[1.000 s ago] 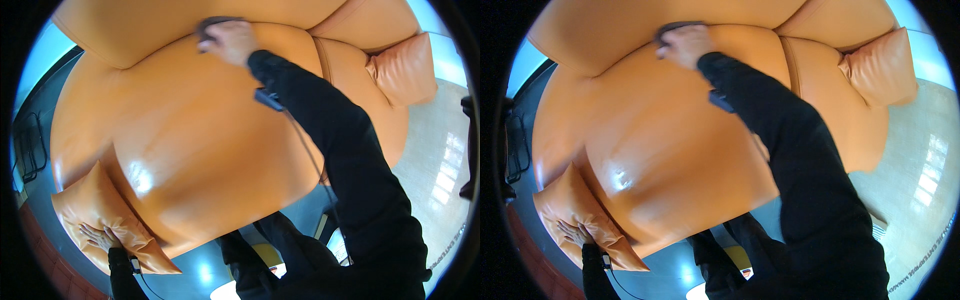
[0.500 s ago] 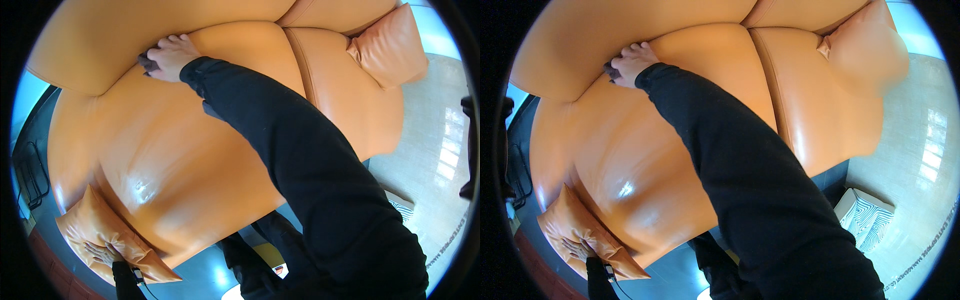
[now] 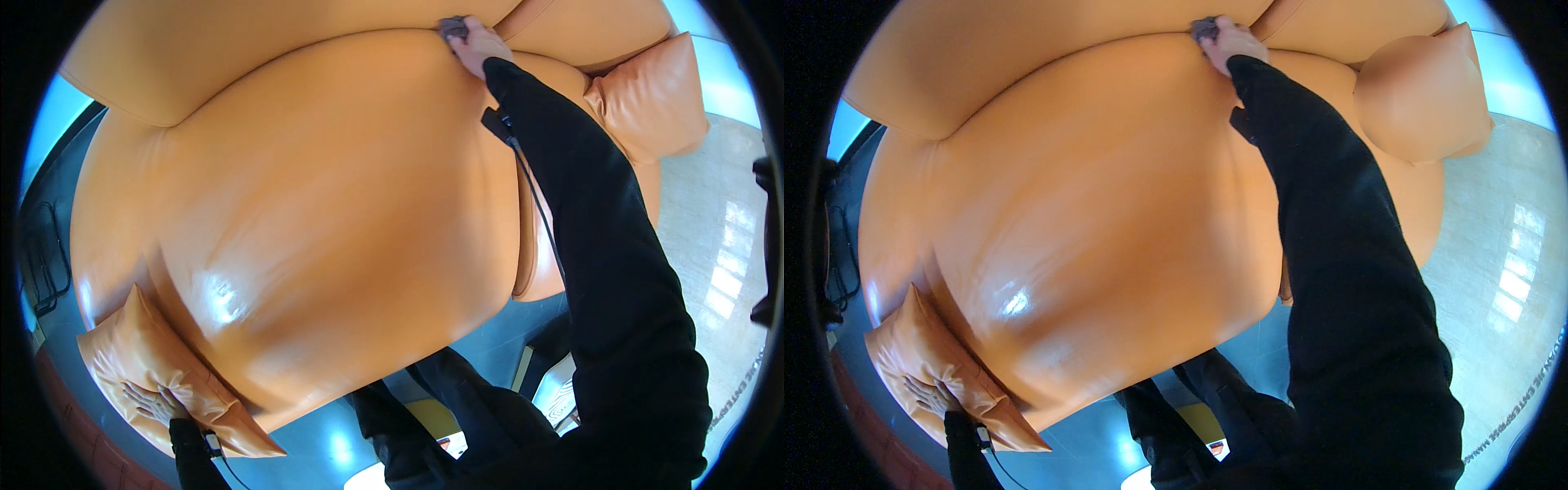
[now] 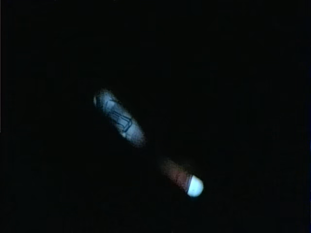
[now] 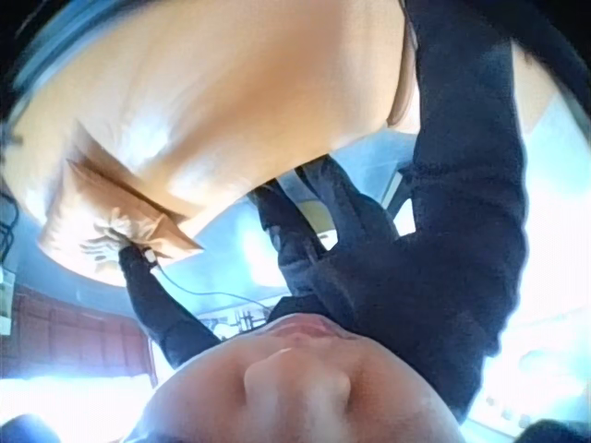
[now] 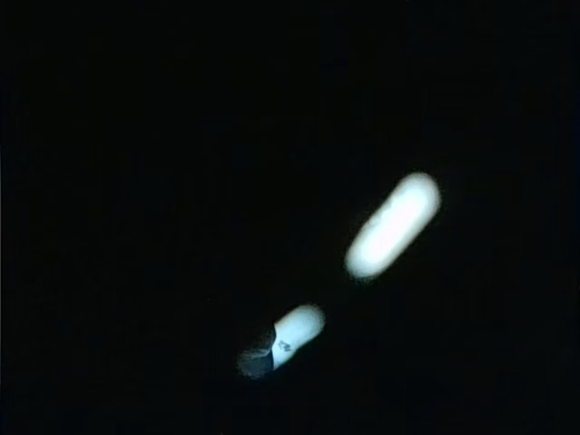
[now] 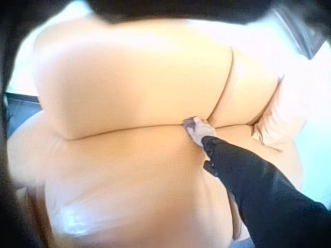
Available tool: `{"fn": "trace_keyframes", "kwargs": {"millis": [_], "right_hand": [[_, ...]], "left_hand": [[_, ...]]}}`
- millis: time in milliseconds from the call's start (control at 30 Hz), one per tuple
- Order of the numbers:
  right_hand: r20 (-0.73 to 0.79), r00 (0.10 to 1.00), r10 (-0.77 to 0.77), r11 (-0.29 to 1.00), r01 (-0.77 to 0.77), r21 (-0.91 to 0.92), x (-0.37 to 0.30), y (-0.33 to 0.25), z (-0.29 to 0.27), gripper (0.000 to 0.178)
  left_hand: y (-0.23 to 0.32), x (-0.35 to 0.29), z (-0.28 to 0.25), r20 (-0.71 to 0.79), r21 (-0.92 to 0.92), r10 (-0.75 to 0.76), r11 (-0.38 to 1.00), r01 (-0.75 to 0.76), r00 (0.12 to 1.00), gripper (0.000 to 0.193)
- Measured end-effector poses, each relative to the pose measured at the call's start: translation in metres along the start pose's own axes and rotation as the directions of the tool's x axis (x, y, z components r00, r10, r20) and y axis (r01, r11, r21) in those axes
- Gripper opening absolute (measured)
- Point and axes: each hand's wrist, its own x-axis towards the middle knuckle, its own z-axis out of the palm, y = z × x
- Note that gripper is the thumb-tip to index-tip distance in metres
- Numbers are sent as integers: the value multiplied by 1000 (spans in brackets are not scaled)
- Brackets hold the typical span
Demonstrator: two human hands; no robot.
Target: The person wets a dark cloth in a bowl of water, wrings it out, and then wipes the surface of an orange leather sofa and its cushions. The person moves around the sofa to clean different sections.
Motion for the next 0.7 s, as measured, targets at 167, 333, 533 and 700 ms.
{"fn": "trace_keyframes", "kwargs": {"millis": [167, 333, 533, 700], "right_hand": [[19, 964, 264, 940, -262, 217, 17, 66, 33, 65], [129, 963, 236, 950, -257, 178, 20, 94, 45, 69], [114, 978, 174, 952, -197, 235, -22, 102, 36, 45], [118, 990, 81, 937, -116, 329, -132, 103, 18, 43]], "left_hand": [[2, 1, 0, -29, 5, 40, 999, -39, 999, 97], [-1, 0, 2, -17, 40, 35, 999, -35, 999, 94], [-3, 0, 5, -26, 88, 34, 996, -31, 999, 92], [-3, 1, 7, -42, 72, 53, 996, -49, 998, 93]]}}
